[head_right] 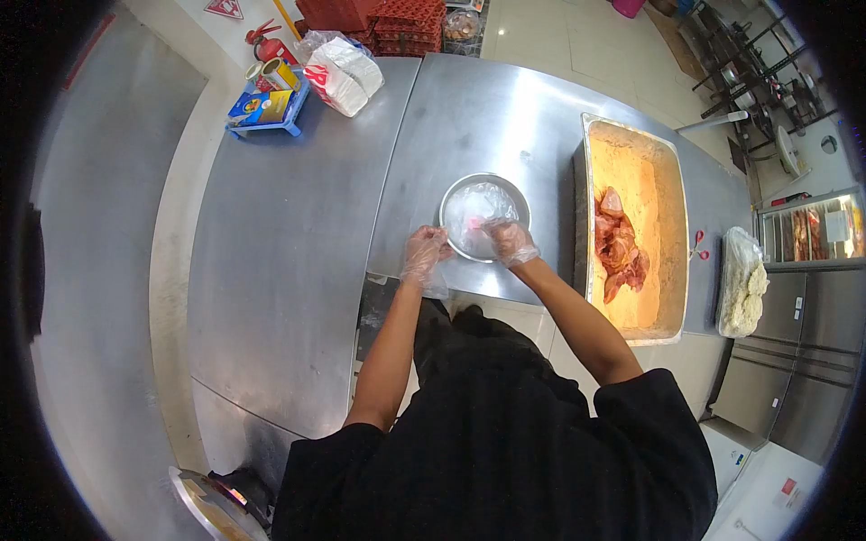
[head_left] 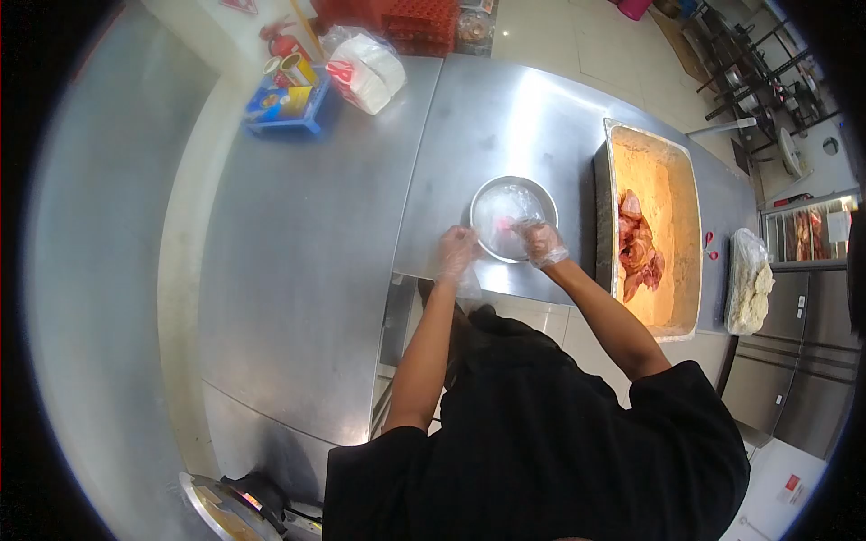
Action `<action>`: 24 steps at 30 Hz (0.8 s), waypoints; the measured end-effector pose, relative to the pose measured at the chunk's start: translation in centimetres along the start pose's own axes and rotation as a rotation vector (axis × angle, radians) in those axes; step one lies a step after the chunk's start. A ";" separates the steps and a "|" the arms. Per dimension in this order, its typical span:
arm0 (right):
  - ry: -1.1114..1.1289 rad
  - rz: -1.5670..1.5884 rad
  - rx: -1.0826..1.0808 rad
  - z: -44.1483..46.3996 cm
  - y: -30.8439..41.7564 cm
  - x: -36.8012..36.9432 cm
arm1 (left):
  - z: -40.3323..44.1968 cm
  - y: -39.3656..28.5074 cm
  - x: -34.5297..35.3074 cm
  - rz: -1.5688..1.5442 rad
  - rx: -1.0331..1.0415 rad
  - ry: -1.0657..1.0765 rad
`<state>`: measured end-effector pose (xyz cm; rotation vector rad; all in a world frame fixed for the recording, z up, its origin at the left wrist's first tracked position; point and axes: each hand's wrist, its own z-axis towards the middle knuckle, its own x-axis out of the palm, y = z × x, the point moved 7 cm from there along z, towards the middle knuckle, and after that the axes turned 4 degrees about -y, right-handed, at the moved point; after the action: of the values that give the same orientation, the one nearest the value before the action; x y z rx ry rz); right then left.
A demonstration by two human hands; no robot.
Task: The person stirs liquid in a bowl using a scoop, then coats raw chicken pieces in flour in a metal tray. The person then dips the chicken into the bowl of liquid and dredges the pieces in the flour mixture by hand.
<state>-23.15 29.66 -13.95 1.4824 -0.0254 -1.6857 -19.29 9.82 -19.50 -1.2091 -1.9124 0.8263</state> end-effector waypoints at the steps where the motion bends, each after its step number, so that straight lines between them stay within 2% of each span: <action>1: -0.047 -0.041 -0.132 0.7 0.9 -0.1 | 0.1 0.1 -0.1 -0.006 -0.010 0.012; 3: 0.121 -0.035 0.172 1.9 -1.5 0.6 | -0.2 0.1 -0.1 -0.013 -0.027 0.025; 5: 0.049 -0.203 0.096 3.2 -1.0 -0.8 | -0.6 -0.6 0.2 -0.020 -0.031 0.027; 9: 0.057 -0.269 -0.004 2.3 -0.7 -2.9 | 0.0 -0.4 0.1 -0.040 0.013 0.020; 13: 0.109 -0.159 0.091 -1.3 -1.6 -1.2 | 0.2 -0.4 0.2 -0.044 0.038 -0.008; 15: 0.100 -0.012 0.139 -1.7 -1.0 -0.1 | 0.1 -0.4 0.1 -0.028 0.010 0.005; 17: 0.216 0.059 0.281 -1.4 -3.9 3.1 | 0.0 -0.6 0.0 -0.013 -0.034 0.029; 18: 0.207 0.085 0.282 -0.3 -3.4 2.9 | -0.1 -0.9 0.0 -0.001 -0.040 0.023; 20: 0.026 -0.134 -0.058 3.1 0.9 -0.6 | -0.4 -1.2 0.2 0.025 -0.056 0.014; 23: 0.131 -0.229 0.112 4.1 -2.2 -0.5 | 0.0 -1.0 0.0 -0.030 0.021 -0.016; 24: 0.089 -0.231 0.086 4.3 -1.7 -2.0 | -0.1 -0.7 0.1 -0.024 0.017 -0.026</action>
<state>-27.77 29.72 -12.03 1.6756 0.1274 -1.8178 -19.59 9.63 -18.85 -1.1685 -1.9333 0.8472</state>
